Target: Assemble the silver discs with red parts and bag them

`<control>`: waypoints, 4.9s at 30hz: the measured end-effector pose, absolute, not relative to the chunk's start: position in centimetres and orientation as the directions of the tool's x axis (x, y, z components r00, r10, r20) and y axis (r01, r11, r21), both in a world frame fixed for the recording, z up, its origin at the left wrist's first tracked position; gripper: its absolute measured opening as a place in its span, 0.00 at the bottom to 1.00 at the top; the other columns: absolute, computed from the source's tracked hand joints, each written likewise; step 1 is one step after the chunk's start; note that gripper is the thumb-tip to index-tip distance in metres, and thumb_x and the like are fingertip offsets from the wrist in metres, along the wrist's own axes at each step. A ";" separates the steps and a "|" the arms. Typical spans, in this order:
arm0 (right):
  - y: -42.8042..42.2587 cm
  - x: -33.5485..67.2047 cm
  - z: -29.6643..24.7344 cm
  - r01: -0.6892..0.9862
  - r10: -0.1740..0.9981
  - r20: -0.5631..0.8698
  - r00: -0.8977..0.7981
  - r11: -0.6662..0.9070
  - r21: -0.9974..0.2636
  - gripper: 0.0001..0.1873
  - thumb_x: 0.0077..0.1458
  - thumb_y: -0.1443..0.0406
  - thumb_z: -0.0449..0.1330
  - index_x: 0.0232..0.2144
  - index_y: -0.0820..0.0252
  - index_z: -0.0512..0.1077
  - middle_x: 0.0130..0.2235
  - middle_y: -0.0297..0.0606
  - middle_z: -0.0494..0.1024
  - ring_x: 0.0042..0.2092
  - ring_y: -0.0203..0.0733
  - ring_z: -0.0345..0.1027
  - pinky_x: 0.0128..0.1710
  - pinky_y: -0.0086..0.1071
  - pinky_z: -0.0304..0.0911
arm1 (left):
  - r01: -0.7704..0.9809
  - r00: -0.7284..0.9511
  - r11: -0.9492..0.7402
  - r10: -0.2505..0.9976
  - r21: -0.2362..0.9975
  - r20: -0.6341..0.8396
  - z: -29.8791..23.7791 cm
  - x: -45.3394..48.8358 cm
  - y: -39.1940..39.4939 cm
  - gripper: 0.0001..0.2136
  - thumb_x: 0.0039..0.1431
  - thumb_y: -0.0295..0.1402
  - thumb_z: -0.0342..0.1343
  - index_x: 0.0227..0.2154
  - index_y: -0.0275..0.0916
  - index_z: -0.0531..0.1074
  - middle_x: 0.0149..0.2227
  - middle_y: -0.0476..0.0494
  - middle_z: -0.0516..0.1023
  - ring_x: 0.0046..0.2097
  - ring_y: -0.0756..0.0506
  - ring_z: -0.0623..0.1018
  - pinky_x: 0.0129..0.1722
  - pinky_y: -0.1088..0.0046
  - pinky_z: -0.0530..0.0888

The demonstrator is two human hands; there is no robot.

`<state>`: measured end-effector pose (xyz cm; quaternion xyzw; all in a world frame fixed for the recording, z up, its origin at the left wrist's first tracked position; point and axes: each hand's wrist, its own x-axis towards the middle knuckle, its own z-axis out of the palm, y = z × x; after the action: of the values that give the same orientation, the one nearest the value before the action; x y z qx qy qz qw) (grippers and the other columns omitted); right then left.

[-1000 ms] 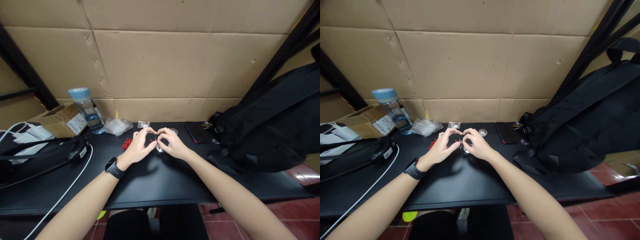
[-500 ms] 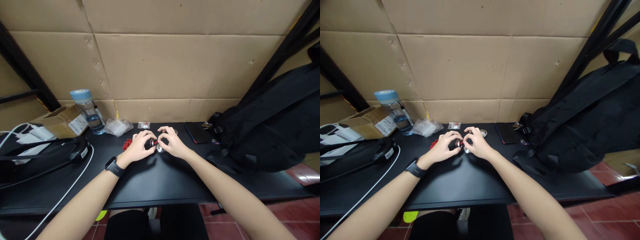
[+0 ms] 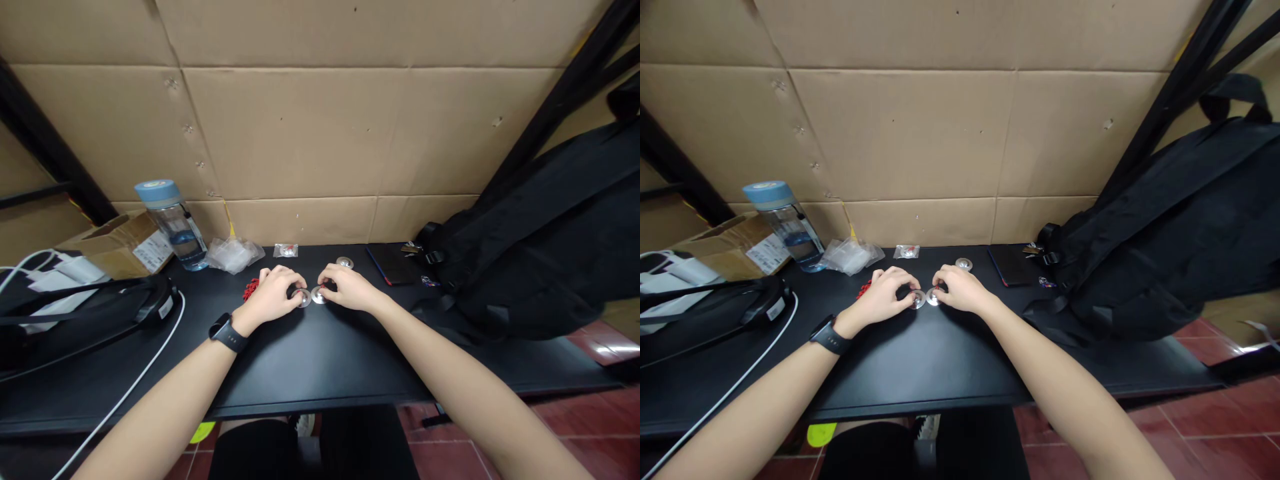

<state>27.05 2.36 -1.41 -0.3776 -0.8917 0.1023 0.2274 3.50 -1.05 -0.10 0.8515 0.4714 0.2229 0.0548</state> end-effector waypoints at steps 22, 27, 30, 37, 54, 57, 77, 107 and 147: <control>1.6 26.9 -0.9 0.717 0.761 0.264 -0.593 0.648 -0.256 0.05 0.58 0.69 0.62 0.32 0.55 0.76 0.36 0.37 0.81 0.36 0.41 0.73 0.32 0.30 0.60 | 0.781 0.507 -0.585 0.798 0.218 0.325 -0.5 4.1 -1.4 0.08 0.67 0.33 0.52 0.34 0.44 0.75 0.35 0.46 0.80 0.42 0.42 0.75 0.46 0.60 0.57; 1.9 26.8 -0.9 0.669 0.805 0.262 -0.532 0.589 -0.453 0.05 0.60 0.68 0.59 0.33 0.56 0.74 0.32 0.34 0.80 0.31 0.37 0.72 0.31 0.28 0.61 | 0.801 0.388 -0.503 0.849 0.325 0.358 -0.4 3.9 -1.2 0.08 0.68 0.34 0.49 0.35 0.44 0.73 0.37 0.48 0.80 0.44 0.42 0.75 0.46 0.61 0.58; 2.1 26.4 -1.0 0.510 0.823 0.283 -0.493 0.537 -0.672 0.05 0.62 0.65 0.57 0.34 0.58 0.73 0.31 0.35 0.80 0.30 0.37 0.75 0.31 0.29 0.65 | 0.802 0.299 -0.446 0.876 0.397 0.379 -0.5 4.0 -1.1 0.07 0.67 0.36 0.51 0.37 0.45 0.73 0.39 0.47 0.82 0.48 0.41 0.76 0.48 0.59 0.59; 1.7 24.9 -1.7 0.170 0.898 0.257 -0.358 0.333 -0.927 0.14 0.59 0.54 0.62 0.34 0.59 0.71 0.39 0.40 0.79 0.33 0.40 0.79 0.29 0.29 0.71 | 0.786 0.195 -0.392 0.891 0.478 0.411 -0.1 4.2 -1.1 0.08 0.67 0.38 0.51 0.40 0.45 0.73 0.43 0.47 0.83 0.46 0.41 0.78 0.48 0.60 0.63; 0.6 24.0 -1.7 -0.212 0.908 0.099 -0.407 0.012 -0.977 0.19 0.53 0.53 0.69 0.40 0.55 0.68 0.46 0.36 0.76 0.37 0.40 0.80 0.40 0.37 0.78 | 0.760 0.239 -0.431 0.881 0.486 0.408 -0.4 4.6 -1.2 0.08 0.68 0.39 0.51 0.40 0.46 0.74 0.43 0.49 0.82 0.49 0.41 0.77 0.49 0.60 0.62; 0.7 24.1 -1.7 -0.235 0.901 0.099 -0.421 -0.004 -0.972 0.25 0.53 0.57 0.70 0.51 0.48 0.68 0.47 0.35 0.75 0.37 0.40 0.81 0.41 0.37 0.77 | 0.761 0.238 -0.430 0.882 0.486 0.406 -0.2 4.5 -1.2 0.08 0.68 0.39 0.51 0.40 0.46 0.74 0.43 0.49 0.82 0.49 0.42 0.77 0.48 0.60 0.62; 1.9 25.1 -1.9 -0.067 0.902 0.168 -0.397 0.155 -0.986 0.27 0.47 0.58 0.73 0.49 0.53 0.74 0.50 0.39 0.71 0.39 0.41 0.79 0.29 0.29 0.77 | 0.972 -0.214 0.156 0.898 0.176 0.384 2.1 -3.6 1.4 0.14 0.56 0.32 0.56 0.46 0.45 0.72 0.41 0.43 0.83 0.49 0.36 0.77 0.48 0.59 0.58; 2.6 29.1 1.4 0.462 0.575 0.635 -0.516 0.811 -0.359 0.20 0.59 0.66 0.63 0.54 0.52 0.72 0.52 0.41 0.75 0.49 0.43 0.73 0.51 0.38 0.69 | 0.654 0.696 -0.739 0.671 0.161 0.255 -1.4 5.0 -1.3 0.13 0.67 0.32 0.51 0.51 0.45 0.74 0.53 0.41 0.76 0.53 0.41 0.77 0.53 0.61 0.71; 4.5 26.3 -3.0 0.767 0.777 0.445 -0.445 0.587 -0.258 0.10 0.60 0.62 0.64 0.44 0.55 0.74 0.44 0.40 0.75 0.47 0.45 0.70 0.44 0.36 0.64 | 0.658 0.710 -0.703 0.699 0.271 0.089 -1.5 4.6 -2.5 0.21 0.68 0.32 0.50 0.61 0.58 0.68 0.72 0.43 0.54 0.71 0.35 0.57 0.63 0.49 0.62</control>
<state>26.31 4.49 -3.01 -0.4541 -0.8501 0.0093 0.2667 4.58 -2.48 -1.50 0.9181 0.3693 0.0929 0.1103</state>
